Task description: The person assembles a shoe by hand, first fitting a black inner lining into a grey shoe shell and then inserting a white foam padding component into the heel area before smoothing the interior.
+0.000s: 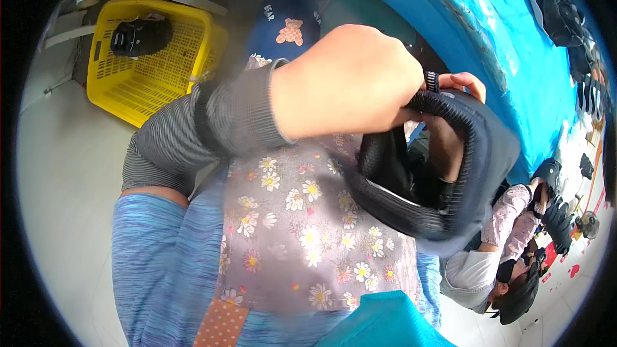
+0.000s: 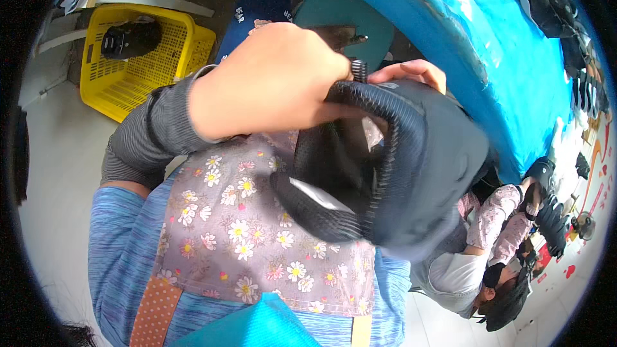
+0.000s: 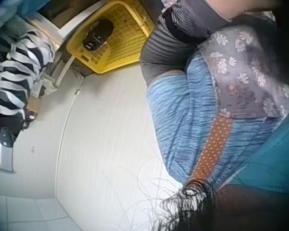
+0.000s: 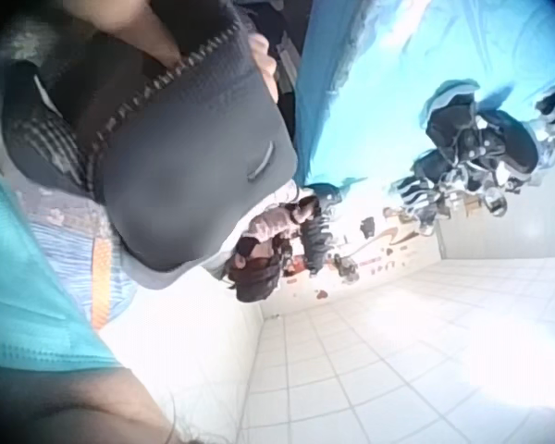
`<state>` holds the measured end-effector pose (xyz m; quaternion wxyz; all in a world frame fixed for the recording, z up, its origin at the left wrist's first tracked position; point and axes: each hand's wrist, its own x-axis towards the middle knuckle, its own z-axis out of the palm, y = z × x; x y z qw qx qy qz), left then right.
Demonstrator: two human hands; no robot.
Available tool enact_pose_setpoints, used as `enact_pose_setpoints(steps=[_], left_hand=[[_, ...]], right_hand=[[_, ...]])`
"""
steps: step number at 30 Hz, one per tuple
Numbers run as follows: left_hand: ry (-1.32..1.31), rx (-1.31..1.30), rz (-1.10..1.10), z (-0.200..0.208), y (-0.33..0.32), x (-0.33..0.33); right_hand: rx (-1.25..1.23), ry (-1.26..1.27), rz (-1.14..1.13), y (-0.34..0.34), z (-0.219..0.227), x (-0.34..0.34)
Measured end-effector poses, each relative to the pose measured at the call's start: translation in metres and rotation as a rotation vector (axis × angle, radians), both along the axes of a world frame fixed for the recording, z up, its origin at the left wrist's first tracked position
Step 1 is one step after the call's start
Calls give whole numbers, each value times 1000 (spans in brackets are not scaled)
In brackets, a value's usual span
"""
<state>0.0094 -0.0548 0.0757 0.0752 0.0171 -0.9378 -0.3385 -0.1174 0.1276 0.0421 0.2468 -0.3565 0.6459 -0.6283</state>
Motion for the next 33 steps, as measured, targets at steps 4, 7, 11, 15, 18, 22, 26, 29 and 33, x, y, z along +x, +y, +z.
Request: enact_pose_setpoints(steps=[4,7,11,15,18,22,26,29,33], left_hand=[[-13,751,230,-36,0,-14],[268,679,141,-57,3,-24],[19,498,-49,-40,8,-28],[47,187,46,-38,19,-14],[180,139,-201,-38,27,-8],[117,146,-182,-46,35,3],[14,384,-6,-42,34,11],[212,391,109,-34,34,8],[200,248,-98,-26,29,7]], right_hand=[[-118,331,-115,-12,6,-19],[-193,663,-23,-15,3,-38],[-396,542,5,-13,-10,-29],[-463,80,229,-12,-36,-59],[-446,-582,285,-22,-37,-24],[-203,-595,255,-9,-41,-18],[-188,-576,149,-1,-15,-19],[-236,-487,87,-1,-20,-16],[-298,-650,347,1,-35,-19]])
